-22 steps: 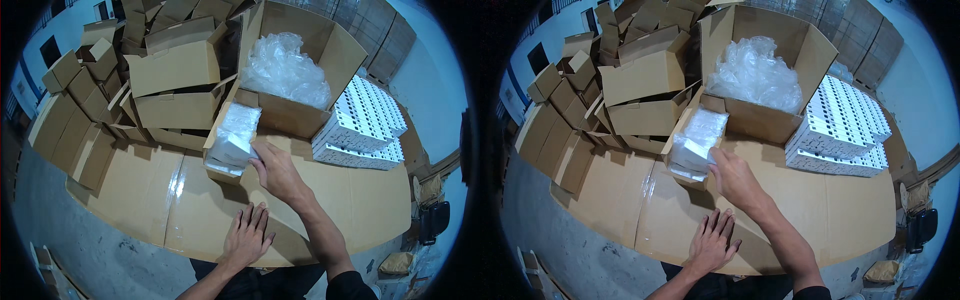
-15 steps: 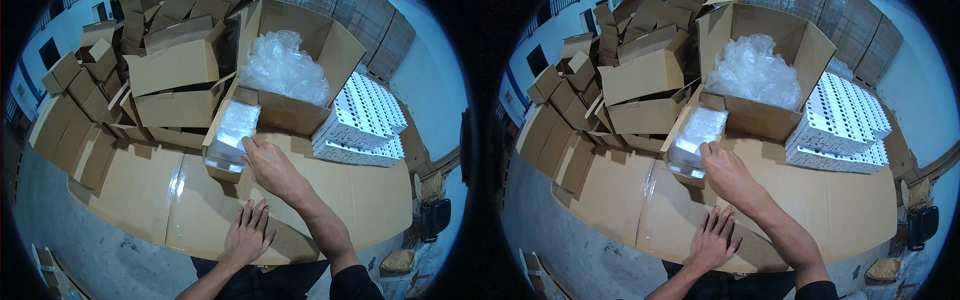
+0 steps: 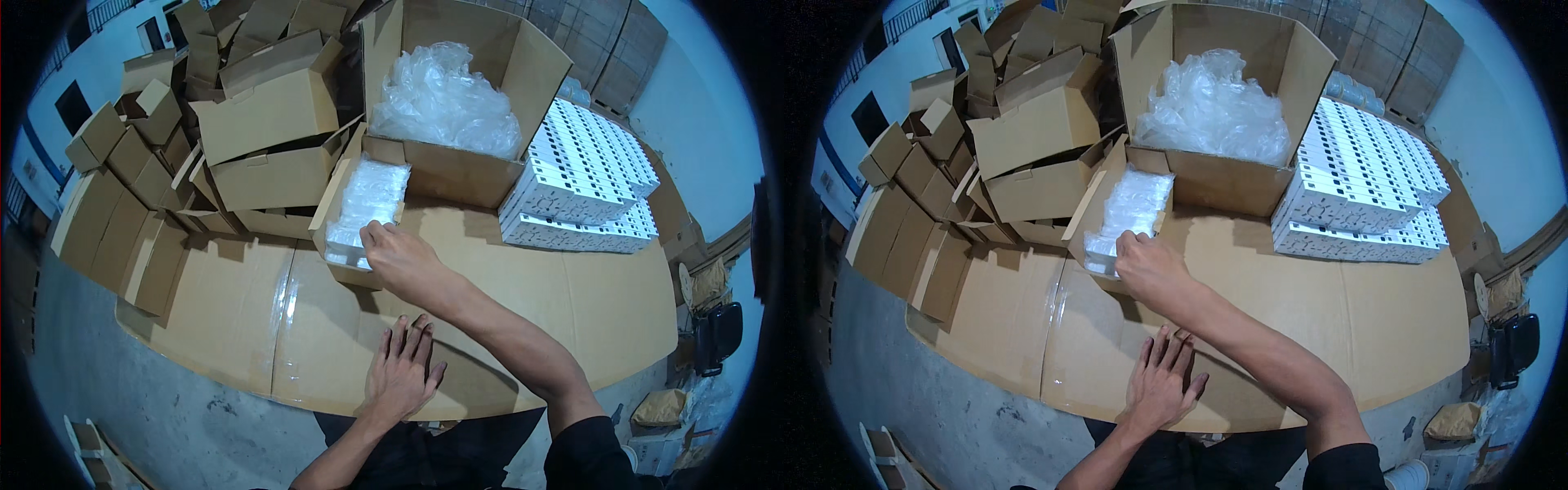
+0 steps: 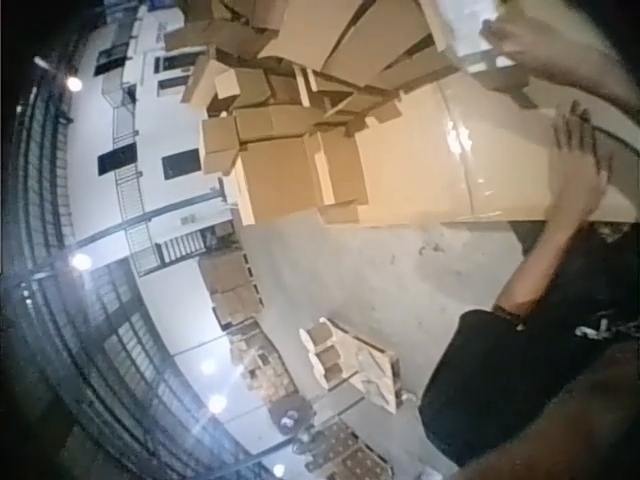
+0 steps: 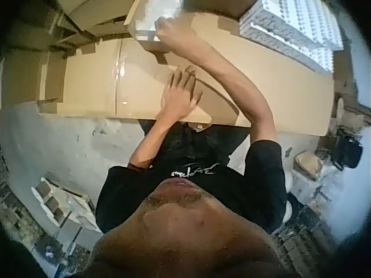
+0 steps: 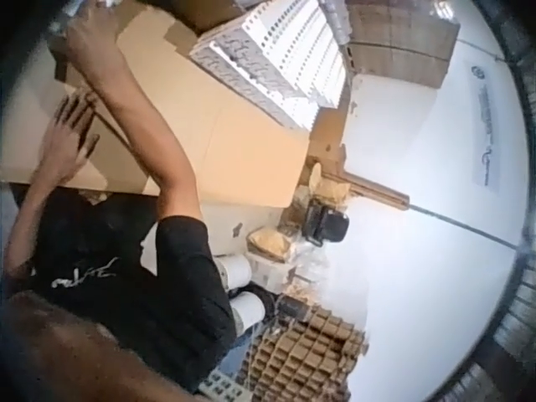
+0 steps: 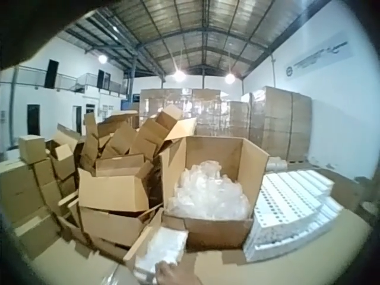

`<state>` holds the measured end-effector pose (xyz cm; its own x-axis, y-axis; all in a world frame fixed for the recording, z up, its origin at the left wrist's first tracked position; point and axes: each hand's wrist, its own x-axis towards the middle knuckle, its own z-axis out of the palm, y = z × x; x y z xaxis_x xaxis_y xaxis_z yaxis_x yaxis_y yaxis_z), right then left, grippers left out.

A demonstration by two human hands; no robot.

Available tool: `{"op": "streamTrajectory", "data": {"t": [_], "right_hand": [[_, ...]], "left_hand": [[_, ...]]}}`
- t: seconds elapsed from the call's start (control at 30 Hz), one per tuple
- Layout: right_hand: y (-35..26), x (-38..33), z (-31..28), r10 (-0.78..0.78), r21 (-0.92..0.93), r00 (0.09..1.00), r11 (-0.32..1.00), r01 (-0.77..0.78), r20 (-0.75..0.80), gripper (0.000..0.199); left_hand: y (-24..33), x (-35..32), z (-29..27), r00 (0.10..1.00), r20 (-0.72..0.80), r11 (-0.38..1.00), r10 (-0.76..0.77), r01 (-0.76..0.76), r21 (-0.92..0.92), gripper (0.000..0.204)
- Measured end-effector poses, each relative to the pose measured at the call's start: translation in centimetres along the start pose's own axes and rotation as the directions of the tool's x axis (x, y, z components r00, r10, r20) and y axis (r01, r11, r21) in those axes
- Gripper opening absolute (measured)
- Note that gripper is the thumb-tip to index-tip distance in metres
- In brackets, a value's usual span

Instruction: Packaging small white product boxes into plastic bags and larger cardboard boxes.

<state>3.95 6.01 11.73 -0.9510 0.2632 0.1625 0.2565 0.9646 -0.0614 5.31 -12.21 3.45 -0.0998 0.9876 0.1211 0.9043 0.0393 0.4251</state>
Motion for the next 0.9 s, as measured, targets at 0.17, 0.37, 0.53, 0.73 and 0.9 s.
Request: {"op": "streamTrajectory", "data": {"t": [0.17, 0.37, 0.53, 0.73, 0.9], "right_hand": [[1.4, -1.5, 1.4, -0.102, 0.166, 0.985, 0.978, 0.125, -0.139, 0.049], [2.0, -1.5, 4.2, -0.244, 0.282, 0.949, 0.913, 0.294, -0.200, 0.071], [2.0, -1.6, 3.9, -0.275, 0.243, 0.951, 0.922, 0.302, -0.138, 0.077], [3.5, -3.6, -0.2, -0.254, 0.273, 0.962, 0.923, 0.271, -0.098, 0.076], [6.7, -13.2, -2.3, 0.491, 0.791, 0.800, 0.611, -0.034, -0.345, 0.062]], "left_hand": [[-0.7, -0.4, 0.1, 0.999, -0.038, 1.000, -0.007, 0.007, -0.002, 0.068], [-0.4, -0.5, -0.1, 0.999, -0.035, 1.000, 0.006, -0.006, 0.010, 0.067], [-0.4, -0.4, 0.1, 0.999, -0.045, 1.000, 0.016, -0.016, 0.002, 0.066], [-0.5, -0.6, -0.1, 0.999, -0.043, 1.000, 0.017, -0.018, -0.024, 0.070], [-0.4, 1.1, -0.4, 0.899, -0.338, 0.900, -0.278, 0.122, -0.418, 0.096]]}}
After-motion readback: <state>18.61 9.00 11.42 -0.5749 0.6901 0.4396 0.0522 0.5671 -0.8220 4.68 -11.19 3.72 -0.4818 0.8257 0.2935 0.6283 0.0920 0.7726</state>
